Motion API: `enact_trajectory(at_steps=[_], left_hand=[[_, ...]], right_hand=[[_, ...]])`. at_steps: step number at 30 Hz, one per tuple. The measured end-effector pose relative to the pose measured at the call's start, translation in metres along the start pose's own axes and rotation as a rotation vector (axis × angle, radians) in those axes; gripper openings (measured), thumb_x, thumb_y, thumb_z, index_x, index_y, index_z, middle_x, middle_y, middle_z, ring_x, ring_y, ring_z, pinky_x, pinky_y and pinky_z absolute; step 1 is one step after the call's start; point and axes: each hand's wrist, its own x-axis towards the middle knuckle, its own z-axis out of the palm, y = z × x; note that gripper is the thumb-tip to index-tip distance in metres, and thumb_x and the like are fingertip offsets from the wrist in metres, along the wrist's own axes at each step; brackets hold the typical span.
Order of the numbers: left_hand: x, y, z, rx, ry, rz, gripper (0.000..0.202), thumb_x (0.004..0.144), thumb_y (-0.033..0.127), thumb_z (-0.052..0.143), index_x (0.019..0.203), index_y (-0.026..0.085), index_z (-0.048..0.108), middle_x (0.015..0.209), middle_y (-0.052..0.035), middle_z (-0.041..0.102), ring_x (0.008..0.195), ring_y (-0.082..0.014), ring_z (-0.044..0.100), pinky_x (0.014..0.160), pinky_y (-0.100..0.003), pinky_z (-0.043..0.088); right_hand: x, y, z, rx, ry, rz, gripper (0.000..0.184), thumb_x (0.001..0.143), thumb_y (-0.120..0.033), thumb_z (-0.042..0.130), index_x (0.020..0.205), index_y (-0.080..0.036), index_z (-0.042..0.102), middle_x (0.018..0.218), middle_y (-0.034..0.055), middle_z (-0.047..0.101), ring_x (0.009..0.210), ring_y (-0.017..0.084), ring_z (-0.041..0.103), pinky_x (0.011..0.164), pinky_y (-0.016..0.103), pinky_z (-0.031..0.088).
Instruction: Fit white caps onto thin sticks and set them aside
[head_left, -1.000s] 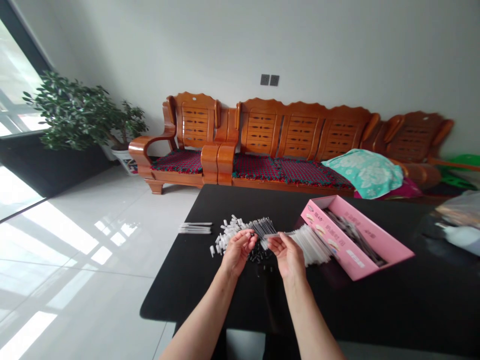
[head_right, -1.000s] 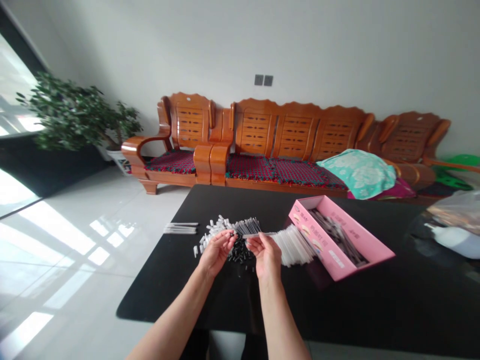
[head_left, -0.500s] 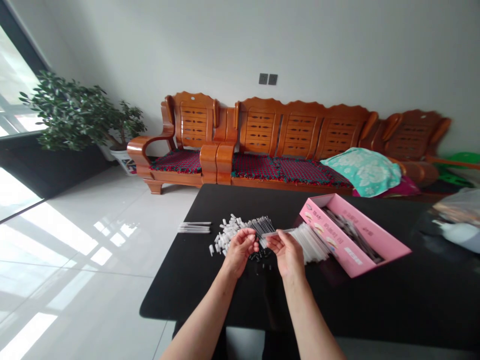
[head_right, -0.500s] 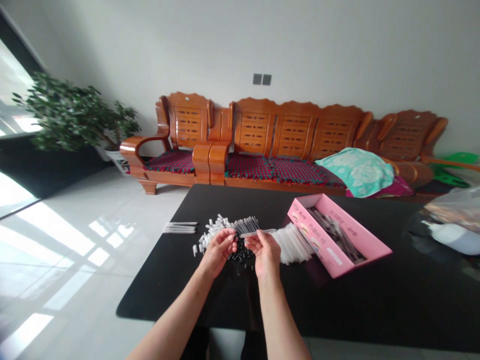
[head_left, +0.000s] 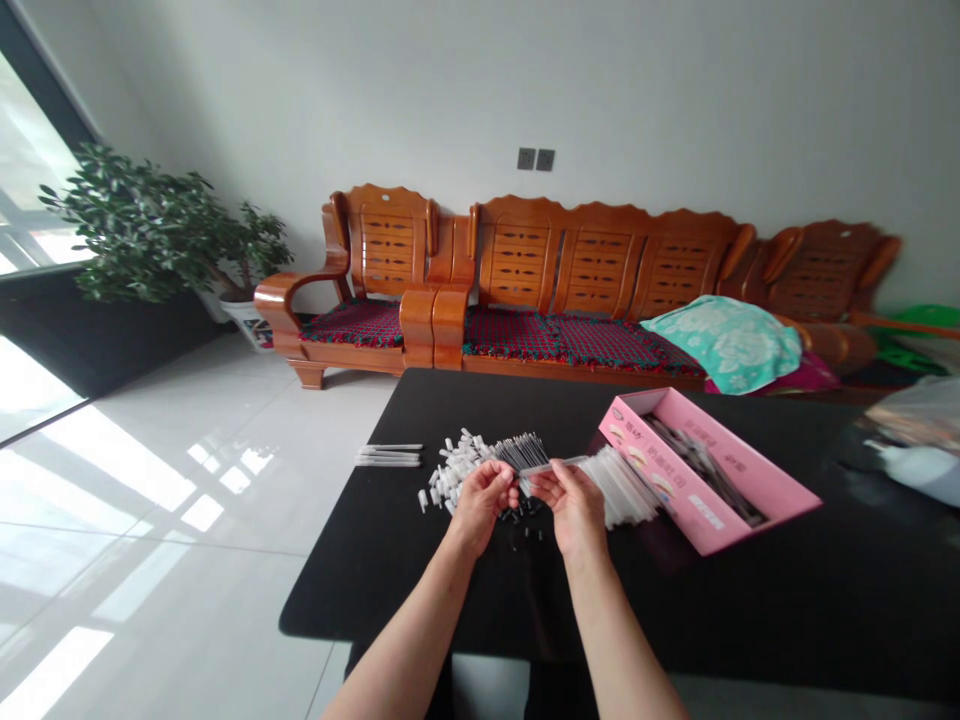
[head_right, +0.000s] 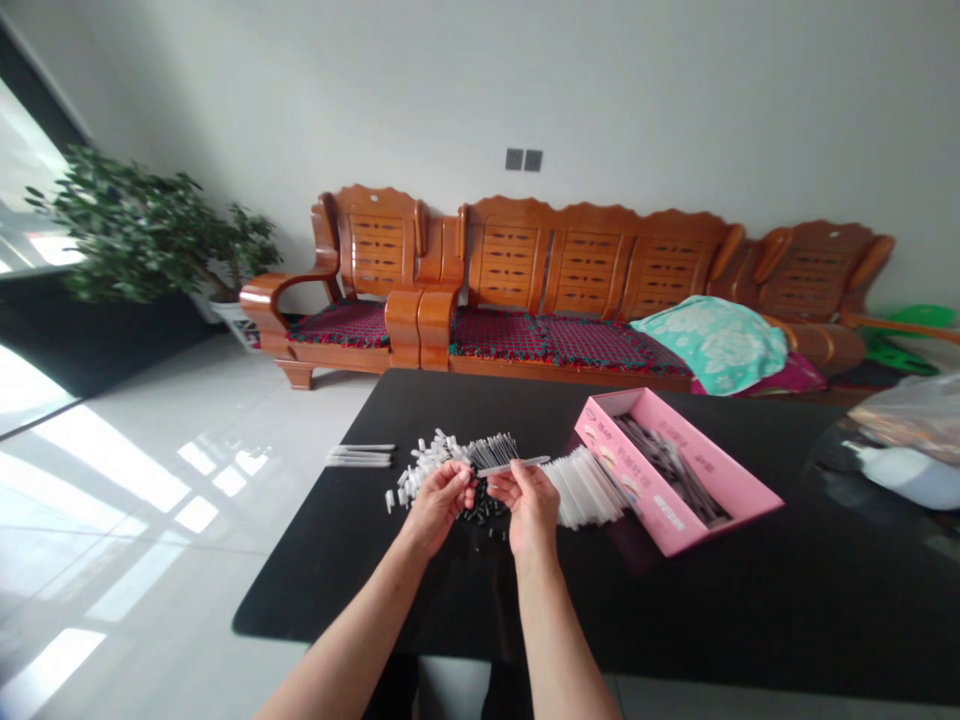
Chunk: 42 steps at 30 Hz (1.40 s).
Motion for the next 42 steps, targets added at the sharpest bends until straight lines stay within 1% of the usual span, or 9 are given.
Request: enact_trajectory(at_steps=[7,20,26,30,33,37,42], left_hand=[[0.0008,0.0008,0.0000,0.046,0.002,0.022,0.031,0.076,0.036,0.077,0.084,0.013,0.059,0.069,0.0005,0.061,0.052,-0.0050,0.054,0.052,-0.016,0.043],[0.0014,-0.0002,0.0012,0.160,0.022,0.069,0.033,0.075,0.040,0.076,0.081,0.013,0.060,0.067,0.0010,0.059,0.054,-0.0070,0.055,0.053,-0.019,0.047],[0.0023,-0.0009,0.0034,0.212,0.092,0.078,0.036,0.073,0.043,0.077,0.080,0.013,0.058,0.064,0.0010,0.059,0.049,-0.0076,0.053,0.046,-0.019,0.046],[0.0047,-0.0026,0.0042,0.293,0.100,0.161,0.035,0.072,0.042,0.077,0.079,0.014,0.058,0.062,0.0012,0.058,0.049,-0.0093,0.055,0.046,-0.021,0.047],[0.0061,-0.0037,0.0034,0.346,0.088,0.239,0.033,0.073,0.038,0.077,0.085,0.015,0.058,0.063,0.0016,0.059,0.050,-0.0106,0.056,0.047,-0.022,0.048],[0.0046,-0.0026,0.0017,0.383,0.063,0.274,0.028,0.075,0.034,0.075,0.089,0.016,0.059,0.065,0.0008,0.060,0.053,-0.0119,0.058,0.051,-0.023,0.049],[0.0012,0.0035,0.0031,0.511,0.071,0.324,0.023,0.071,0.028,0.077,0.087,0.016,0.065,0.074,-0.0020,0.065,0.060,-0.0128,0.061,0.058,-0.023,0.049]], right_hand=[[-0.0018,0.0014,0.0006,-0.026,-0.006,-0.012,0.035,0.059,-0.031,0.087,0.074,-0.013,0.061,0.061,0.0063,0.072,0.055,0.020,0.071,0.049,0.025,0.059],[0.0003,0.0027,-0.0033,-0.066,-0.020,-0.006,0.035,0.061,-0.032,0.086,0.077,-0.013,0.062,0.060,0.0062,0.071,0.054,0.020,0.070,0.048,0.025,0.058],[0.0012,0.0034,-0.0036,-0.075,-0.017,-0.013,0.035,0.060,-0.032,0.086,0.076,-0.013,0.061,0.060,0.0065,0.071,0.054,0.020,0.070,0.048,0.026,0.059],[0.0020,0.0053,-0.0042,-0.082,0.002,-0.019,0.036,0.060,-0.033,0.086,0.075,-0.013,0.061,0.060,0.0057,0.071,0.055,0.020,0.070,0.049,0.025,0.059],[0.0027,0.0066,-0.0048,-0.072,0.010,-0.016,0.036,0.059,-0.033,0.087,0.073,-0.013,0.060,0.060,0.0055,0.071,0.054,0.020,0.070,0.048,0.026,0.059],[0.0032,0.0077,-0.0057,-0.081,0.011,-0.019,0.037,0.059,-0.035,0.087,0.073,-0.013,0.060,0.058,0.0055,0.070,0.053,0.020,0.070,0.048,0.026,0.059],[0.0037,0.0088,-0.0048,-0.089,0.022,-0.017,0.037,0.059,-0.034,0.087,0.069,-0.013,0.059,0.056,0.0060,0.069,0.052,0.021,0.069,0.048,0.026,0.059]])
